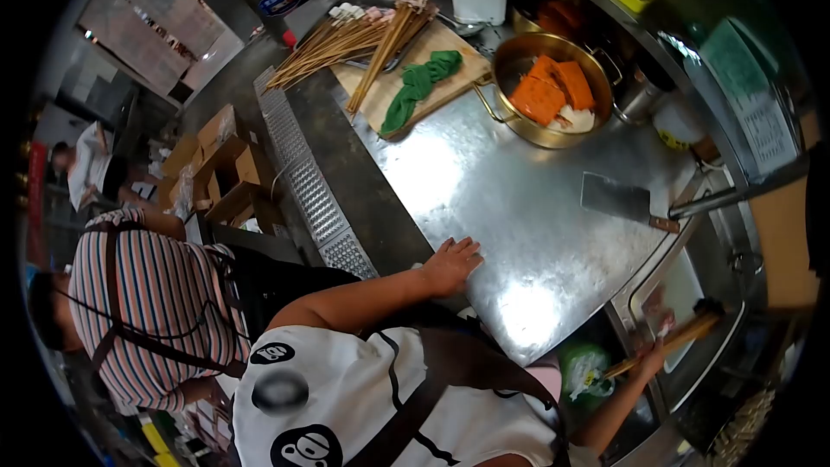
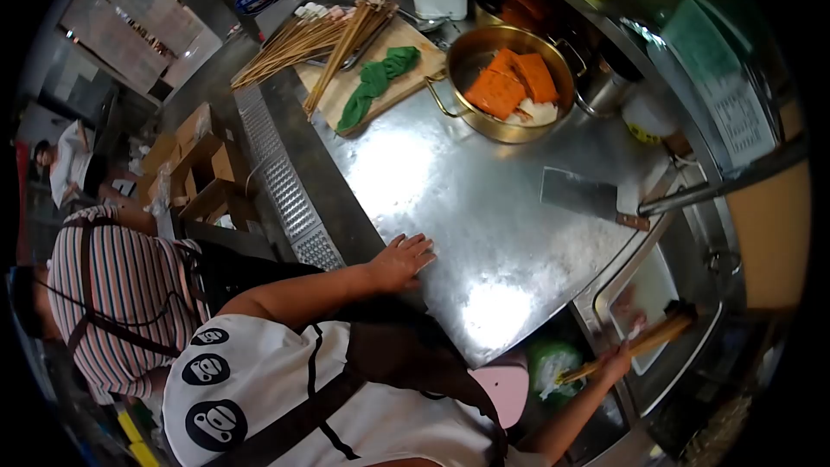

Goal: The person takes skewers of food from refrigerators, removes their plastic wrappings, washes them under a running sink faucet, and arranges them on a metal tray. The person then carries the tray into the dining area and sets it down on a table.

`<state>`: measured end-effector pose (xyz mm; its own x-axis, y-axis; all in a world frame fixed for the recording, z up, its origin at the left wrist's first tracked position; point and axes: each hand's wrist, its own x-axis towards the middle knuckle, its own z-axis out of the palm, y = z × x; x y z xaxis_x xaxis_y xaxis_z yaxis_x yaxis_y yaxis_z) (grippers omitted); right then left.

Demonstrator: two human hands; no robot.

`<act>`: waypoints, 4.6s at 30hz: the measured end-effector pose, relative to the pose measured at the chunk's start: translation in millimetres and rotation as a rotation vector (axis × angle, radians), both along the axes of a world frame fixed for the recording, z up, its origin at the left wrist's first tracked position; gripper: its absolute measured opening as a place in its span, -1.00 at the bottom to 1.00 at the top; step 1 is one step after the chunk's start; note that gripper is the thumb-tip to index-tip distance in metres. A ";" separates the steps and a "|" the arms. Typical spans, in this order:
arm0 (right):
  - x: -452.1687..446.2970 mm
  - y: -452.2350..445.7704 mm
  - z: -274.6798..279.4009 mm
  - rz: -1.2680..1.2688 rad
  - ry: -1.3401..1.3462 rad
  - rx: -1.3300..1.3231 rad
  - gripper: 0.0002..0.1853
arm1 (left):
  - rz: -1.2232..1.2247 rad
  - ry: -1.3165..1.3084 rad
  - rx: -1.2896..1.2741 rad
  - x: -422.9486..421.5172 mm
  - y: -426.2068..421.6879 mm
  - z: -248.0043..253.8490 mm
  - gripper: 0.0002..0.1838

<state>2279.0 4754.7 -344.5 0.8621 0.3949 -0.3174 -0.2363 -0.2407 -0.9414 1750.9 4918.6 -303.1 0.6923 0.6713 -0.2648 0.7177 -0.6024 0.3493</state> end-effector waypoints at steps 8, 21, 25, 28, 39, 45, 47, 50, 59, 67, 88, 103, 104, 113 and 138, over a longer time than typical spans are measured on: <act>-206.7 62.6 122.2 0.077 -0.468 0.298 -0.73 | 0.116 -0.477 -0.576 -21.7 52.4 70.6 -0.41; -571.0 337.0 167.3 1.135 -0.318 0.592 -0.46 | 0.646 -1.539 -0.265 -120.9 207.5 169.4 -0.17; -620.2 388.9 198.0 1.538 -0.698 0.394 -0.41 | 0.956 -1.403 -0.108 -214.5 258.4 163.1 -0.48; -626.0 410.3 189.3 1.588 -0.610 0.602 -0.40 | 0.994 -1.463 -0.093 -292.1 288.5 159.5 -0.54; -611.2 521.9 81.0 1.115 -0.530 0.231 -0.56 | 0.901 -1.739 -0.415 -549.2 341.8 185.9 -0.44; -599.5 565.5 28.1 0.869 -0.545 0.108 -0.49 | 0.688 -1.716 -0.895 -654.2 432.7 153.3 -0.43; -609.5 563.1 34.9 0.788 -0.578 -0.001 -0.46 | 0.955 -1.222 -0.638 -647.7 460.1 133.2 -0.46; -628.4 568.9 53.9 0.654 -0.609 -0.100 -0.45 | 0.854 -1.116 -0.611 -634.4 503.4 97.1 -0.49; -817.9 608.9 151.5 1.301 -1.258 0.119 -0.72 | 0.825 -1.137 -0.831 -571.9 541.8 43.9 -0.52; -904.1 704.8 81.2 1.941 -1.392 0.253 -0.67 | 0.944 -1.197 -0.831 -548.2 544.1 26.1 -0.55; -848.3 675.9 87.6 1.687 -1.054 0.394 -0.79 | 0.819 -0.503 -0.053 -504.1 550.4 27.5 -0.11; -677.7 611.0 89.8 0.819 -0.203 -0.177 -0.26 | 0.901 -0.654 -0.392 -513.4 580.4 42.4 -0.30; -676.0 611.7 83.9 0.790 -0.250 -0.211 -0.29 | 0.912 -0.682 -0.460 -510.6 575.5 52.3 -0.37; -699.1 608.3 96.5 0.607 -0.359 -0.144 -0.37 | 0.907 -0.764 -0.362 -521.2 594.2 50.2 -0.35; -1033.5 865.7 227.3 1.257 -0.428 0.128 -0.66 | 1.379 -0.873 0.040 -872.7 649.8 148.6 -0.34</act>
